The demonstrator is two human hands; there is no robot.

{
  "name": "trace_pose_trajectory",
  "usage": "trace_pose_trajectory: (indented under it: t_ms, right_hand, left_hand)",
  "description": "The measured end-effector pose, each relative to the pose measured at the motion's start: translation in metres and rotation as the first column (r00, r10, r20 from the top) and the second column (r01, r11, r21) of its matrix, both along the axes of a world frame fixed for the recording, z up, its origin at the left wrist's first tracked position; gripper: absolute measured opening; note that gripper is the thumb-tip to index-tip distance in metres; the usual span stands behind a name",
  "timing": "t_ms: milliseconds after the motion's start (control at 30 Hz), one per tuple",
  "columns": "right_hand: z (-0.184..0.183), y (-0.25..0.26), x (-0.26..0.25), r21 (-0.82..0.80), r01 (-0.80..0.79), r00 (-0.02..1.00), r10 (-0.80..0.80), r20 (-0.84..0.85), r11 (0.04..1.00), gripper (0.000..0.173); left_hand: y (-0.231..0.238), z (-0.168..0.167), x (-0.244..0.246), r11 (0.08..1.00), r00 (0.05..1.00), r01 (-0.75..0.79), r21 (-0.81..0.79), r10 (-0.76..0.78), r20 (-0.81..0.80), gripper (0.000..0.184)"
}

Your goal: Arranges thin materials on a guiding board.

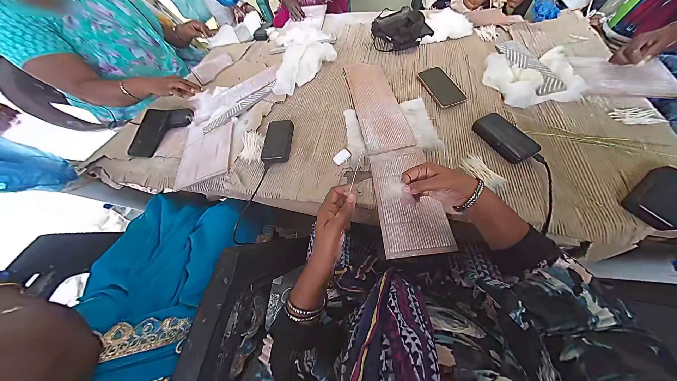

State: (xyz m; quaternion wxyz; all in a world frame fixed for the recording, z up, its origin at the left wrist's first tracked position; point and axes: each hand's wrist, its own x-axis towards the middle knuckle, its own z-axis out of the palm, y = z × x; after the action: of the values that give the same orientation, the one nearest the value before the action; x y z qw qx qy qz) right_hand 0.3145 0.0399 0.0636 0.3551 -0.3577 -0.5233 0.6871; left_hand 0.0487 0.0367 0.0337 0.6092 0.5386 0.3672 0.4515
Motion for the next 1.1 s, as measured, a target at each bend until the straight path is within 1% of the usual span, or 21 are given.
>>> trace_pose_trajectory:
  t_ms: [67, 100, 133, 167, 200, 233, 300, 400, 500, 567, 633, 667, 700, 767, 800, 833, 867, 933, 1100]
  right_hand:
    - [-0.002, 0.0, 0.0, -0.01, -0.08, 0.996, 0.08, 0.033, 0.997, 0.028]
    - [-0.003, 0.0, 0.0, -0.011, -0.108, 0.993, 0.108, 0.046, 0.994, 0.028]
    - [-0.003, 0.0, 0.001, -0.009, -0.122, 0.991, 0.123, 0.055, 0.992, 0.028]
    - [-0.003, 0.0, 0.003, -0.005, -0.129, 0.989, 0.129, 0.073, 0.992, 0.028]
    - [-0.003, -0.002, 0.005, -0.002, -0.118, 0.988, 0.117, 0.095, 0.993, 0.026]
    - [-0.003, -0.004, 0.008, -0.002, -0.089, 0.989, 0.088, 0.122, 0.996, 0.021]
    - [-0.001, -0.009, 0.011, 0.0, 0.018, 0.984, -0.018, 0.176, 1.0, 0.012]
    - [-0.002, -0.015, 0.012, 0.025, 0.161, 0.952, -0.162, 0.259, 0.987, 0.011]
    - [-0.005, -0.015, 0.01, 0.06, 0.225, 0.937, -0.233, 0.259, 0.972, 0.014]
    - [-0.008, -0.014, 0.013, 0.088, 0.247, 0.939, -0.26, 0.223, 0.965, 0.018]
    - [-0.013, -0.012, 0.019, 0.117, 0.239, 0.946, -0.258, 0.195, 0.964, 0.017]
    - [-0.017, -0.011, 0.022, 0.126, 0.226, 0.95, -0.247, 0.19, 0.966, 0.016]
    - [-0.014, -0.011, 0.021, 0.113, 0.212, 0.952, -0.232, 0.201, 0.971, 0.018]
    - [-0.01, -0.01, 0.016, 0.087, 0.192, 0.955, -0.207, 0.212, 0.978, 0.02]
    - [-0.011, -0.01, 0.014, 0.078, 0.187, 0.958, -0.199, 0.204, 0.979, 0.02]
    - [-0.011, -0.01, 0.013, 0.079, 0.185, 0.961, -0.197, 0.195, 0.98, 0.02]
    - [-0.012, -0.009, 0.014, 0.081, 0.186, 0.961, -0.199, 0.193, 0.979, 0.02]
    - [-0.012, -0.009, 0.017, 0.089, 0.197, 0.955, -0.212, 0.208, 0.976, 0.021]
    - [-0.01, -0.006, 0.03, 0.13, 0.258, 0.918, -0.285, 0.277, 0.957, 0.021]
  left_hand:
    - [0.009, 0.007, 0.016, 0.99, 0.993, 0.116, -0.076, -0.118, -0.017, 0.035]
    - [0.012, 0.007, 0.023, 0.98, 0.985, 0.17, -0.108, -0.173, -0.021, 0.035]
    - [0.015, 0.007, 0.03, 0.972, 0.979, 0.197, -0.129, -0.201, -0.018, 0.029]
    - [0.016, 0.007, 0.036, 0.969, 0.978, 0.202, -0.14, -0.207, -0.021, 0.018]
    - [0.015, 0.006, 0.042, 0.971, 0.981, 0.186, -0.147, -0.192, -0.028, 0.009]
    - [0.014, 0.004, 0.046, 0.976, 0.985, 0.161, -0.15, -0.167, -0.031, 0.012]
    - [0.012, 0.0, 0.052, 0.983, 0.994, 0.097, -0.155, -0.103, -0.031, 0.016]
    - [0.009, -0.006, 0.056, 0.985, 0.999, 0.047, -0.166, -0.051, -0.02, 0.015]
    - [0.009, -0.009, 0.058, 0.985, 0.999, 0.034, -0.171, -0.036, -0.007, 0.016]
    - [0.009, -0.011, 0.057, 0.983, 1.0, 0.027, -0.179, -0.028, -0.003, 0.017]
    - [0.009, -0.01, 0.056, 0.981, 1.0, 0.027, -0.193, -0.025, 0.009, 0.017]
    - [0.009, -0.009, 0.055, 0.979, 0.999, 0.042, -0.198, -0.038, 0.026, 0.015]
    - [0.009, -0.007, 0.055, 0.977, 0.996, 0.081, -0.196, -0.075, 0.038, 0.013]
    - [0.01, -0.005, 0.055, 0.966, 0.988, 0.151, -0.211, -0.143, 0.051, 0.02]
    - [0.01, -0.005, 0.056, 0.964, 0.988, 0.154, -0.218, -0.147, 0.045, 0.018]
    - [0.01, -0.005, 0.058, 0.966, 0.991, 0.137, -0.22, -0.134, 0.029, 0.01]
    - [0.01, -0.006, 0.059, 0.969, 0.993, 0.115, -0.217, -0.116, 0.009, 0.009]
    - [0.011, -0.007, 0.059, 0.973, 0.995, 0.089, -0.212, -0.096, -0.023, 0.014]
    - [0.011, -0.009, 0.054, 0.973, 0.997, 0.041, -0.229, -0.054, -0.051, 0.014]
